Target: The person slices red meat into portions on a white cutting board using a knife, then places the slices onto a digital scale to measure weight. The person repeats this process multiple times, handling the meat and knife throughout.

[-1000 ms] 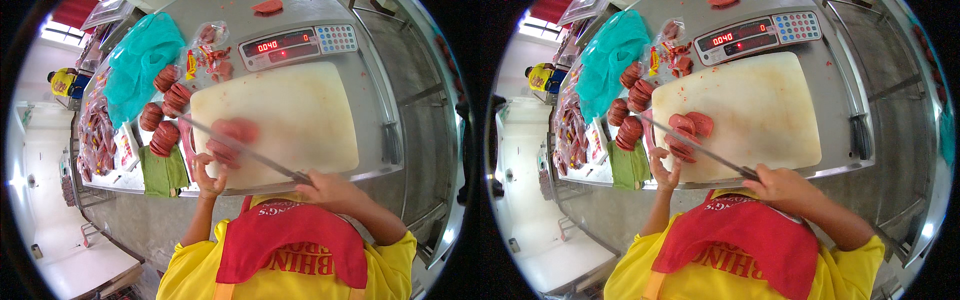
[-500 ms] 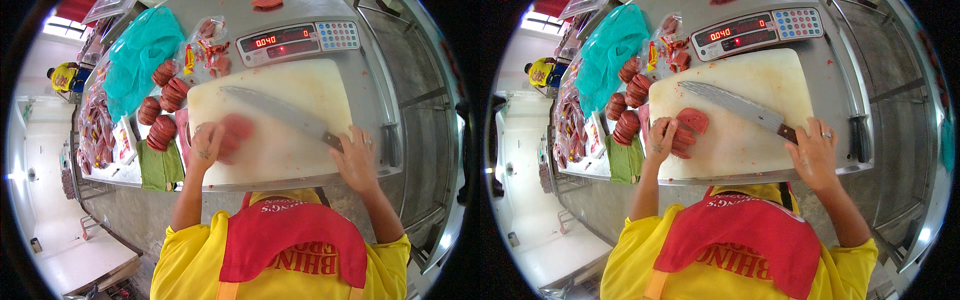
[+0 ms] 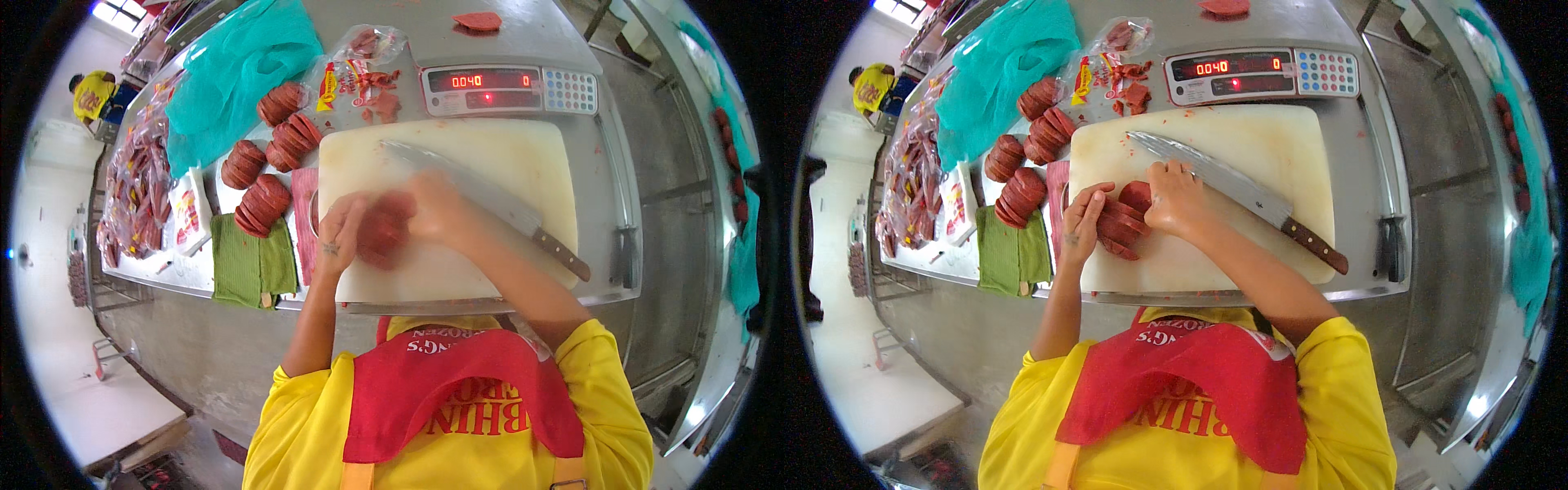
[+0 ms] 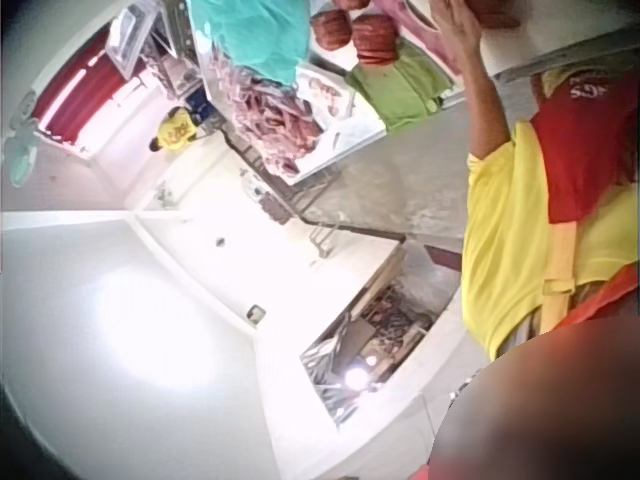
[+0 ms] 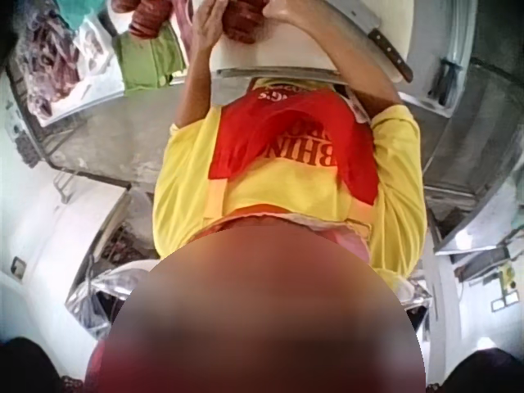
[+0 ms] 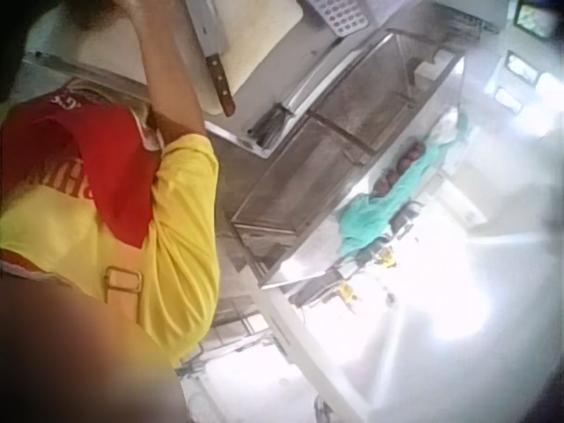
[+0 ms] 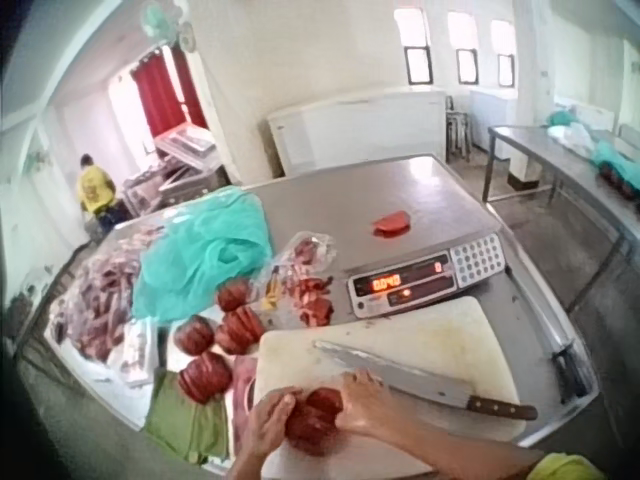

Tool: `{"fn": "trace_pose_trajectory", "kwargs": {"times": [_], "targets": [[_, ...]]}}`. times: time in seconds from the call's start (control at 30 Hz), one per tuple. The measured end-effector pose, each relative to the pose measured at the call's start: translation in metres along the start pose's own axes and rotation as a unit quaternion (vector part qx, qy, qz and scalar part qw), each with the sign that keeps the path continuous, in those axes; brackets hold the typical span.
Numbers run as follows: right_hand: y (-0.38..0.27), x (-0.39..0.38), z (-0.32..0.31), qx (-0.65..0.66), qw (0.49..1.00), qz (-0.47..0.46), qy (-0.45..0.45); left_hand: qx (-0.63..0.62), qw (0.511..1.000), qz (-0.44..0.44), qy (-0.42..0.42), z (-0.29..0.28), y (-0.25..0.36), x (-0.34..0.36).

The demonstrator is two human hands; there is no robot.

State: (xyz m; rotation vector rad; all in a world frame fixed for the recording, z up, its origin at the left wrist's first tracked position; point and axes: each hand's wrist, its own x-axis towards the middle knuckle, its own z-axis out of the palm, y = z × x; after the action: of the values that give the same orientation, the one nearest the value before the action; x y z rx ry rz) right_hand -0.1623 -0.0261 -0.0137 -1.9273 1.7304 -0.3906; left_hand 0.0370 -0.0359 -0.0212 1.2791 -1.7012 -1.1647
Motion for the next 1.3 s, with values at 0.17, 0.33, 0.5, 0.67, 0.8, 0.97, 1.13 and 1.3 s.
{"fn": "trace_pose_trajectory", "kwargs": {"times": [0.17, 0.33, 0.5, 0.67, 0.8, 0.97, 1.13, 1.3], "targets": [[0.006, -0.01, -0.017, 0.417, 0.905, 0.081, -0.032, 0.069, 0.991, 0.086, 0.073, -0.007, 0.016, 0.0], [-0.008, -0.036, -0.07, 0.55, 0.832, 0.076, -0.005, -0.17, 0.981, -0.04, 0.081, 0.005, 0.054, -0.019], [-0.03, -0.058, -0.091, 0.5, 0.862, 0.025, 0.08, -0.5, 0.837, -0.209, -0.071, 0.034, 0.077, -0.021], [-0.041, -0.066, -0.09, 0.472, 0.873, 0.008, 0.124, -0.511, 0.842, -0.152, -0.08, 0.045, 0.087, -0.02], [-0.045, -0.072, -0.088, 0.504, 0.851, 0.007, 0.149, -0.506, 0.855, -0.107, -0.052, 0.049, 0.091, -0.023], [-0.049, -0.074, -0.086, 0.446, 0.877, -0.01, 0.182, -0.479, 0.872, -0.09, -0.039, 0.054, 0.092, -0.021], [-0.057, -0.081, -0.087, 0.43, 0.881, -0.01, 0.195, -0.492, 0.864, -0.086, -0.052, 0.056, 0.096, -0.02], [-0.061, -0.085, -0.088, 0.409, 0.886, -0.03, 0.216, -0.519, 0.849, -0.075, -0.058, 0.056, 0.1, -0.021]]}}
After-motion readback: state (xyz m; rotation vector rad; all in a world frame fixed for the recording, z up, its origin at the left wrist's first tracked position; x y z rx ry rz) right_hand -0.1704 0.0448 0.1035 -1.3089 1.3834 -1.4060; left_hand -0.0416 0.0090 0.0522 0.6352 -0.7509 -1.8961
